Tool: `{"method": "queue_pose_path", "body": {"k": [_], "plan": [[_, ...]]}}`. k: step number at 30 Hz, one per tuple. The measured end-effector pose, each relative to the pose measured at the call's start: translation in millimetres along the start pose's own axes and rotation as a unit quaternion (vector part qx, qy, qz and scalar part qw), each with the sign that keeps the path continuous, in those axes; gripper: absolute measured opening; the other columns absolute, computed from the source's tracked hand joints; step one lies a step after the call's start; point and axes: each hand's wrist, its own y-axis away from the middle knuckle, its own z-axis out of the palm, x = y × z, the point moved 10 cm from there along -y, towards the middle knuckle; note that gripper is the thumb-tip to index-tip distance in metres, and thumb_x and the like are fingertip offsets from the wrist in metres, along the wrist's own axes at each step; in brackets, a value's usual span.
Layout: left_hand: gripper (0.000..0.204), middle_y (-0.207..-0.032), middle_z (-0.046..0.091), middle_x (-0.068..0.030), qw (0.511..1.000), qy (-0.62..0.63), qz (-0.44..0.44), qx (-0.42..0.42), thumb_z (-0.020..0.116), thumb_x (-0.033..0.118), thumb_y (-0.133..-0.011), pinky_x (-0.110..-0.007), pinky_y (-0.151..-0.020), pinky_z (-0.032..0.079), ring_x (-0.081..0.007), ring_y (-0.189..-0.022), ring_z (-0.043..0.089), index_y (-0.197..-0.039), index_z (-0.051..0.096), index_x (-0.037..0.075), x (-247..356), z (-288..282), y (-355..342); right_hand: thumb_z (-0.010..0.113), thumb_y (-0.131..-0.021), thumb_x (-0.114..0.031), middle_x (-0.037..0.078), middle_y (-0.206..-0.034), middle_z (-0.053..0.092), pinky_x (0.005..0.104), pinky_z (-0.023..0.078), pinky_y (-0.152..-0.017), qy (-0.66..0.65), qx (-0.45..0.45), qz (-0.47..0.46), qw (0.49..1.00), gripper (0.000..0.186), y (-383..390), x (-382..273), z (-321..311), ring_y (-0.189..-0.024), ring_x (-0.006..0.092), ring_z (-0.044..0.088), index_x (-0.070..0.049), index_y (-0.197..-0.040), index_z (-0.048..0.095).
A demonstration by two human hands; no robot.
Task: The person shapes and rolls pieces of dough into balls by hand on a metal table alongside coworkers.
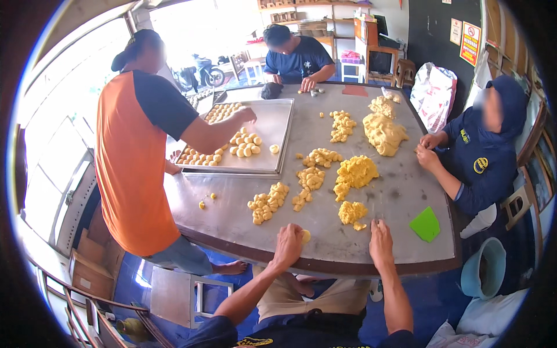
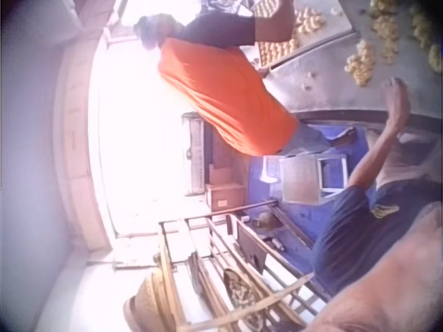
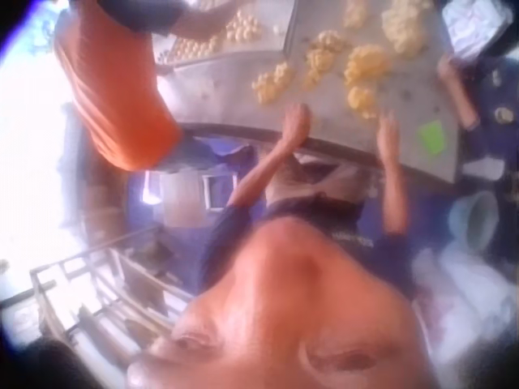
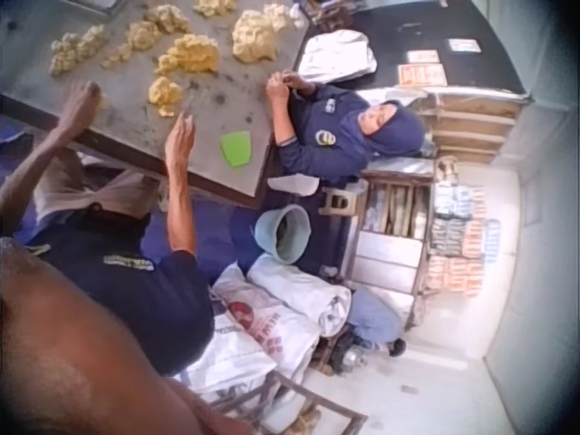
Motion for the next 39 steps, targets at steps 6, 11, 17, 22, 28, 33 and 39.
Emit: {"method": "queue_pose_path", "body": {"k": [6,11,17,22,28,33,39], "plan": [[0.034,-0.095,0.077,-0.0204,0.936,0.319,-0.14,-0.057,0.067,0.027,-0.101,-0.039,-0.079,0.058,-0.0281,-0.088,0.076,-0.116,0.072,-0.003,-16.5,38.8,0.2,0.052,-0.089,0.012,0.025,-0.137,0.06,0.0442,0.049,-0.108,0.001,0.024,-0.068,0.997,0.042,42.5,-46.4,-13.5,-0.128,0.0416,0.057,0.009,-0.13,0.062],[0.04,-0.1,0.077,-0.0152,0.924,0.328,-0.153,-0.12,0.062,0.029,-0.106,-0.031,-0.082,0.059,-0.0177,-0.092,0.074,-0.123,0.069,-0.006,27.4,72.0,3.5,0.068,-0.089,0.001,0.024,-0.111,0.071,0.0443,0.055,-0.087,-0.287,0.05,0.032,0.956,0.034,24.7,-90.1,-38.6,-0.102,0.0434,0.069,0.002,-0.124,0.069],[0.029,-0.088,0.077,-0.0124,0.914,0.363,-0.07,-0.167,0.063,0.019,-0.102,-0.031,-0.073,0.058,-0.0148,-0.082,0.075,-0.12,0.071,-0.001,55.1,63.8,-8.1,0.075,-0.087,-0.003,0.018,-0.115,0.075,0.0401,0.055,-0.092,-0.36,0.051,0.015,0.931,0.03,8.9,-101.8,-34.5,-0.104,0.0346,0.072,-0.004,-0.118,0.076],[0.03,-0.089,0.075,-0.0202,0.984,0.105,0.076,-0.125,0.077,0.021,-0.084,-0.047,-0.072,0.058,-0.0397,-0.082,0.074,-0.108,0.073,0.004,40.1,56.5,-6.7,0.077,-0.086,-0.004,0.016,-0.116,0.076,0.0344,0.058,-0.092,-0.313,0.018,-0.132,0.941,0.029,14.4,-155.0,-24.8,-0.099,0.0305,0.074,-0.004,-0.115,0.078],[0.032,-0.088,0.071,-0.0262,0.986,0.071,-0.005,-0.151,0.072,0.018,-0.088,-0.055,-0.074,0.054,-0.0472,-0.09,0.069,-0.116,0.058,0.008,28.0,75.5,8.8,0.069,-0.088,-0.002,0.019,-0.103,0.073,0.0386,0.058,-0.086,-0.257,0.022,-0.074,0.963,0.018,18.7,-152.3,-11.9,-0.093,0.0357,0.071,0.003,-0.105,0.076],[0.03,-0.094,0.072,-0.0251,0.975,0.149,0.045,-0.157,0.073,0.019,-0.089,-0.055,-0.076,0.054,-0.0479,-0.092,0.068,-0.116,0.062,0.008,23.3,72.6,7.3,0.067,-0.089,-0.003,0.019,-0.1,0.073,0.0443,0.057,-0.083,-0.254,0.014,-0.099,0.962,0.025,22.1,-163.0,-12.9,-0.09,0.0409,0.068,0.001,-0.113,0.073],[0.021,-0.089,0.072,-0.0225,0.957,0.224,0.052,-0.176,0.079,0.015,-0.083,-0.048,-0.074,0.055,-0.0423,-0.085,0.071,-0.099,0.07,0.004,55.2,59.7,3.7,0.085,-0.078,-0.021,0.014,-0.093,0.07,0.0399,0.054,-0.079,-0.316,-0.116,0.028,0.941,0.055,-17.9,-103.4,29.3,-0.087,0.0262,0.068,-0.005,-0.129,0.071]]}}
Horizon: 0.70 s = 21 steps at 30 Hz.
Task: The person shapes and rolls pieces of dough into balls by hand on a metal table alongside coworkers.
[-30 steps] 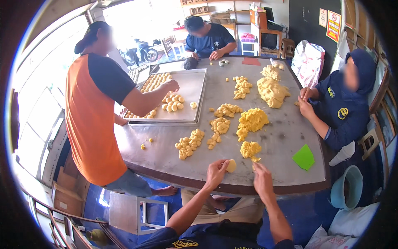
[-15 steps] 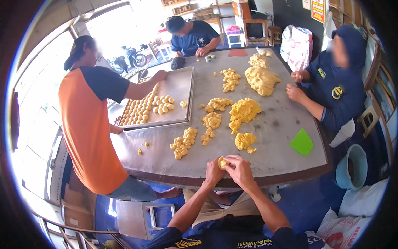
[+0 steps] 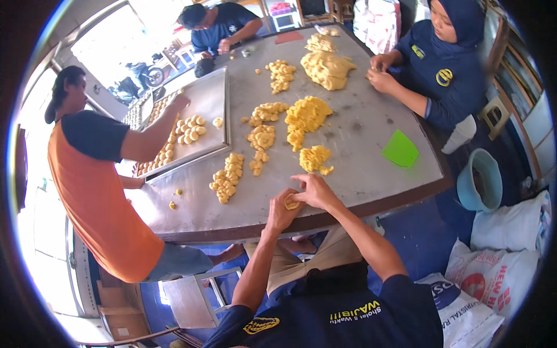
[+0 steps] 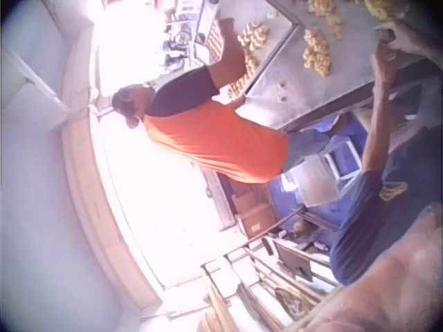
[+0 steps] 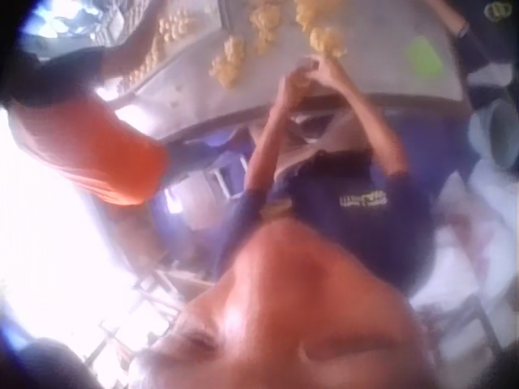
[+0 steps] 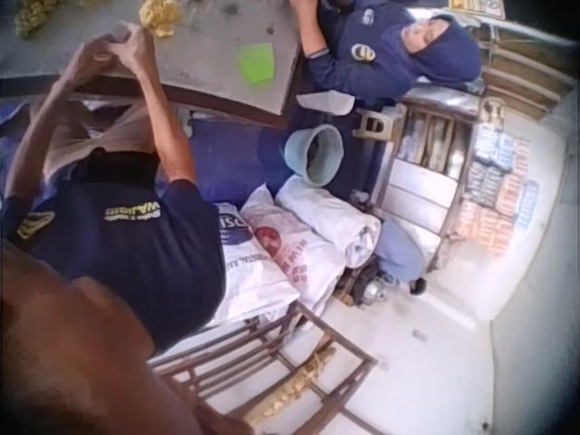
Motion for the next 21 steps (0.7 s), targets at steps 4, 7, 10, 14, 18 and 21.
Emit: {"method": "queue_pose_path", "body": {"k": [4,7,10,14,18,21], "plan": [[0.021,-0.084,0.07,-0.0209,0.991,-0.116,0.05,0.044,0.073,0.021,-0.092,-0.047,-0.074,0.054,-0.0403,-0.08,0.07,-0.099,0.069,0.001,-4.0,-7.2,4.3,0.085,-0.079,-0.027,0.02,-0.121,0.066,0.044,0.047,-0.104,0.023,-0.031,-0.067,0.997,0.063,-11.9,-7.1,3.1,-0.117,0.0339,0.061,-0.008,-0.136,0.067],[0.026,-0.082,0.068,-0.0164,0.997,-0.031,0.04,0.056,0.061,0.025,-0.103,-0.042,-0.067,0.052,-0.0332,-0.069,0.066,-0.096,0.068,0.001,-13.5,-21.4,-3.0,0.081,-0.083,-0.025,0.022,-0.145,0.055,0.0466,0.038,-0.118,0.166,0.073,-0.083,0.98,0.062,-36.7,3.4,-44.9,-0.138,0.0381,0.049,-0.01,-0.141,0.063],[0.04,-0.081,0.061,-0.0053,0.99,0.115,-0.08,-0.002,0.046,0.029,-0.112,-0.031,-0.063,0.044,-0.0138,-0.068,0.054,-0.092,0.065,0.001,-34.9,-8.5,-4.0,0.079,-0.086,-0.024,0.019,-0.148,0.052,0.0457,0.037,-0.119,0.178,0.07,-0.089,0.978,0.061,-58.0,41.2,-58.4,-0.139,0.0379,0.048,-0.009,-0.143,0.061],[0.039,-0.083,0.053,-0.0002,0.971,0.236,-0.023,0.013,0.041,0.033,-0.114,-0.026,-0.065,0.04,-0.007,-0.072,0.046,-0.104,0.062,0.002,-42.3,-25.0,-1.2,0.075,-0.09,-0.021,0.016,-0.15,0.051,0.0429,0.041,-0.117,0.186,0.004,-0.082,0.979,0.058,-45.4,37.7,-39.2,-0.138,0.0363,0.048,-0.01,-0.144,0.06],[0.034,-0.099,0.054,-0.0017,0.961,0.268,-0.062,0.023,0.041,0.035,-0.114,-0.024,-0.063,0.038,-0.0072,-0.073,0.043,-0.112,0.057,0.006,-49.5,-33.3,6.6,0.063,-0.093,-0.005,0.013,-0.146,0.055,0.0396,0.048,-0.111,0.254,0.096,-0.136,0.953,0.05,9.2,27.1,-39.0,-0.136,0.034,0.051,-0.01,-0.142,0.061],[0.029,-0.099,0.052,-0.0028,0.961,0.241,-0.134,-0.002,0.046,0.028,-0.112,-0.029,-0.076,0.044,-0.0146,-0.082,0.049,-0.112,0.061,0.003,-77.1,-39.1,12.0,0.06,-0.092,-0.001,0.012,-0.141,0.058,0.0387,0.05,-0.109,0.301,0.133,-0.15,0.932,0.048,38.6,18.9,-35.7,-0.135,0.0333,0.052,-0.011,-0.14,0.063]]}}
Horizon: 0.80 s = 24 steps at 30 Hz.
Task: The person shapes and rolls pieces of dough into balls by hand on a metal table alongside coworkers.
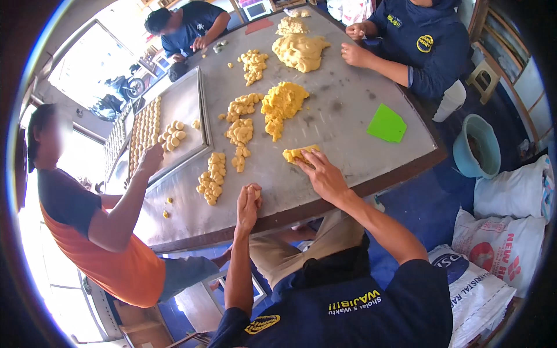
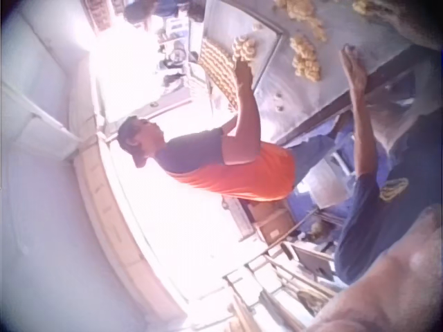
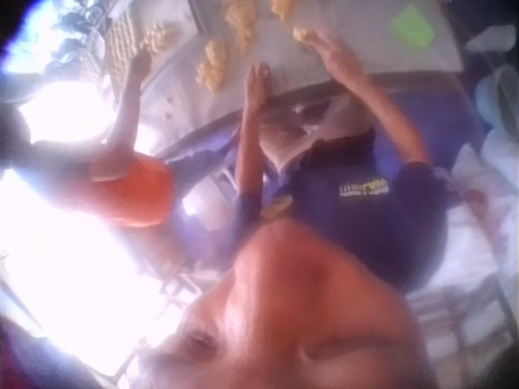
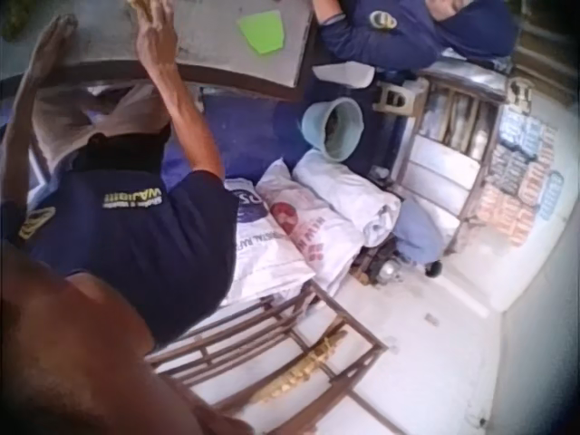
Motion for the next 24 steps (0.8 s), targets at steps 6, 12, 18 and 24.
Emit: {"method": "queue_pose_path", "body": {"k": [6,12,18,24], "plan": [[0.017,-0.104,0.064,-0.0147,0.843,-0.462,0.272,0.041,0.06,0.015,-0.101,-0.043,-0.094,0.047,-0.0356,-0.098,0.059,-0.108,0.066,0.0,74.3,36.6,8.1,0.063,-0.092,-0.003,0.013,-0.14,0.057,0.0404,0.051,-0.106,-0.057,-0.034,0.029,0.997,0.053,-5.8,14.2,3.0,-0.131,0.0337,0.053,-0.013,-0.144,0.06],[0.017,-0.101,0.074,-0.0137,0.803,-0.486,0.31,0.15,0.055,0.014,-0.103,-0.046,-0.092,0.05,-0.0348,-0.11,0.065,-0.105,0.065,0.0,86.4,10.8,23.1,0.067,-0.095,-0.007,0.014,-0.132,0.06,0.0449,0.046,-0.107,-0.102,0.06,0.057,0.991,0.054,-20.1,33.8,-11.9,-0.123,0.0358,0.053,-0.013,-0.148,0.057],[0.024,-0.114,0.069,-0.0164,0.918,-0.39,-0.004,0.067,0.047,0.021,-0.106,-0.054,-0.095,0.042,-0.0347,-0.117,0.059,-0.103,0.061,0.0,84.2,-9.8,-43.6,0.069,-0.089,-0.001,0.014,-0.128,0.058,0.0429,0.045,-0.104,-0.058,0.001,0.047,0.997,0.053,-19.9,15.8,0.5,-0.116,0.0345,0.053,-0.004,-0.14,0.059],[0.025,-0.108,0.063,-0.0147,0.756,-0.605,0.202,0.151,0.051,0.025,-0.104,-0.053,-0.092,0.04,-0.0357,-0.108,0.055,-0.101,0.064,0.003,88.4,16.5,-61.0,0.072,-0.089,-0.006,0.015,-0.126,0.059,0.0411,0.046,-0.101,-0.077,0.045,0.131,0.987,0.05,-23.3,26.9,13.6,-0.111,0.0338,0.054,-0.003,-0.137,0.061]]}}
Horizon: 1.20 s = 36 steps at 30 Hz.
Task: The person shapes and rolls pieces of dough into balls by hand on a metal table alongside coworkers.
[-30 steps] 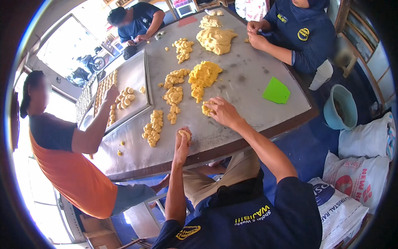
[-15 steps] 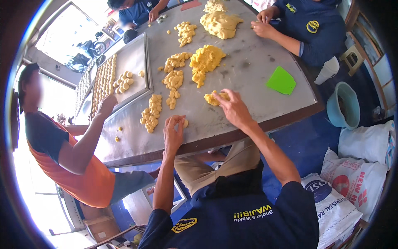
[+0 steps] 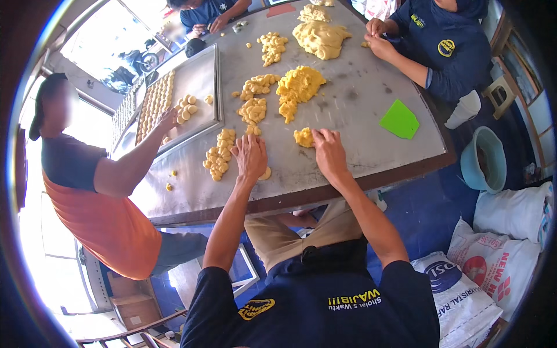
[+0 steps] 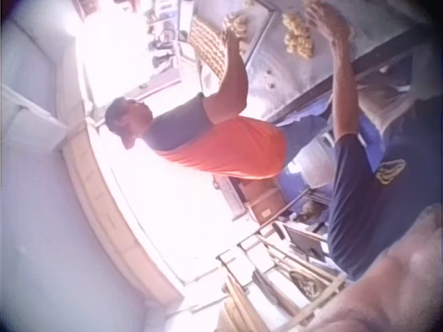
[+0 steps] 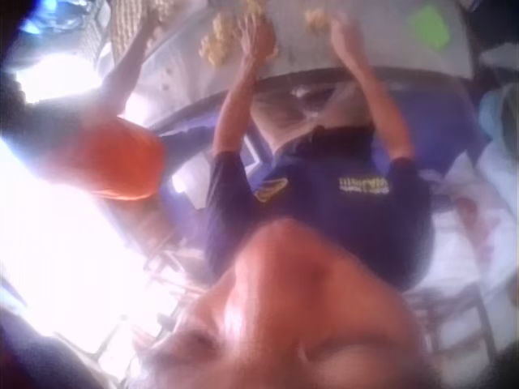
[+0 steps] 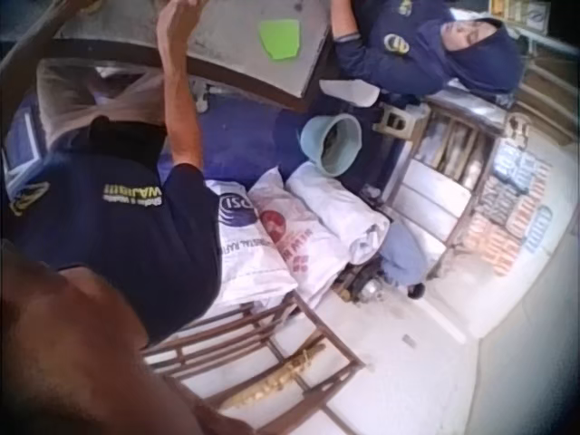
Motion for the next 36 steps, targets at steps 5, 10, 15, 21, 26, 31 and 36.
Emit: {"method": "queue_pose_path", "body": {"k": [5,10,15,21,26,31,36], "plan": [[0.024,-0.126,0.061,-0.0165,0.993,0.07,0.055,-0.083,0.056,0.022,-0.102,-0.055,-0.102,0.039,-0.0349,-0.118,0.053,-0.119,0.068,0.009,-9.4,-6.9,52.5,0.073,-0.09,-0.01,0.014,-0.122,0.062,0.0412,0.046,-0.099,0.041,0.057,-0.05,0.996,0.05,3.8,-0.4,-10.9,-0.11,0.0332,0.055,-0.003,-0.137,0.061],[0.031,-0.13,0.063,-0.0149,0.941,0.254,-0.09,-0.203,0.063,0.004,-0.095,-0.043,-0.094,0.05,-0.0301,-0.111,0.06,-0.126,0.067,0.008,-35.3,-26.0,88.4,0.074,-0.089,-0.012,0.014,-0.119,0.063,0.0417,0.045,-0.099,0.046,0.031,-0.062,0.997,0.051,5.1,3.1,-12.2,-0.109,0.0333,0.056,0.0,-0.137,0.061],[0.05,-0.137,0.061,-0.0219,0.906,0.295,-0.087,0.292,0.058,-0.005,-0.092,-0.041,-0.101,0.051,-0.0325,-0.123,0.059,-0.142,0.053,0.001,-84.6,-103.7,14.3,0.067,-0.088,-0.004,0.015,-0.112,0.062,0.0422,0.046,-0.094,0.074,-0.005,-0.067,0.995,0.044,-8.2,4.0,-0.1,-0.104,0.0326,0.056,0.003,-0.131,0.064],[0.056,-0.147,0.052,-0.0244,0.982,0.184,0.025,-0.024,0.046,-0.01,-0.088,-0.046,-0.114,0.04,-0.0404,-0.137,0.048,-0.142,0.053,0.0,-82.0,20.7,0.6,0.059,-0.088,0.0,0.021,-0.118,0.058,0.0443,0.048,-0.095,0.134,-0.07,-0.091,0.984,0.043,-14.3,-20.1,5.0,-0.106,0.0356,0.055,0.005,-0.13,0.064],[0.036,-0.125,0.059,-0.0218,0.993,0.109,-0.035,0.03,0.053,-0.003,-0.092,-0.047,-0.101,0.048,-0.0386,-0.116,0.057,-0.126,0.064,0.003,-73.4,-11.4,12.2,0.057,-0.086,0.005,0.022,-0.125,0.055,0.0444,0.046,-0.103,0.157,0.048,-0.087,0.983,0.047,15.1,5.9,-19.0,-0.114,0.037,0.053,0.002,-0.133,0.064],[0.021,-0.113,0.066,-0.018,0.958,0.244,-0.126,0.089,0.063,0.01,-0.096,-0.044,-0.083,0.056,-0.0388,-0.101,0.066,-0.115,0.071,0.004,-65.2,-65.8,34.1,0.056,-0.086,0.009,0.017,-0.133,0.056,0.0442,0.046,-0.104,0.065,-0.067,-0.015,0.996,0.053,22.8,22.4,-21.2,-0.119,0.0397,0.053,0.002,-0.138,0.062],[0.021,-0.093,0.077,-0.0164,0.992,0.117,0.024,0.032,0.068,0.024,-0.095,-0.044,-0.086,0.058,-0.0367,-0.106,0.071,-0.094,0.076,0.005,-5.6,-37.2,86.1,0.056,-0.087,0.009,0.016,-0.123,0.06,0.0419,0.047,-0.102,0.064,0.05,-0.062,0.995,0.047,8.1,-1.9,-18.3,-0.111,0.0363,0.056,0.002,-0.133,0.066]]}}
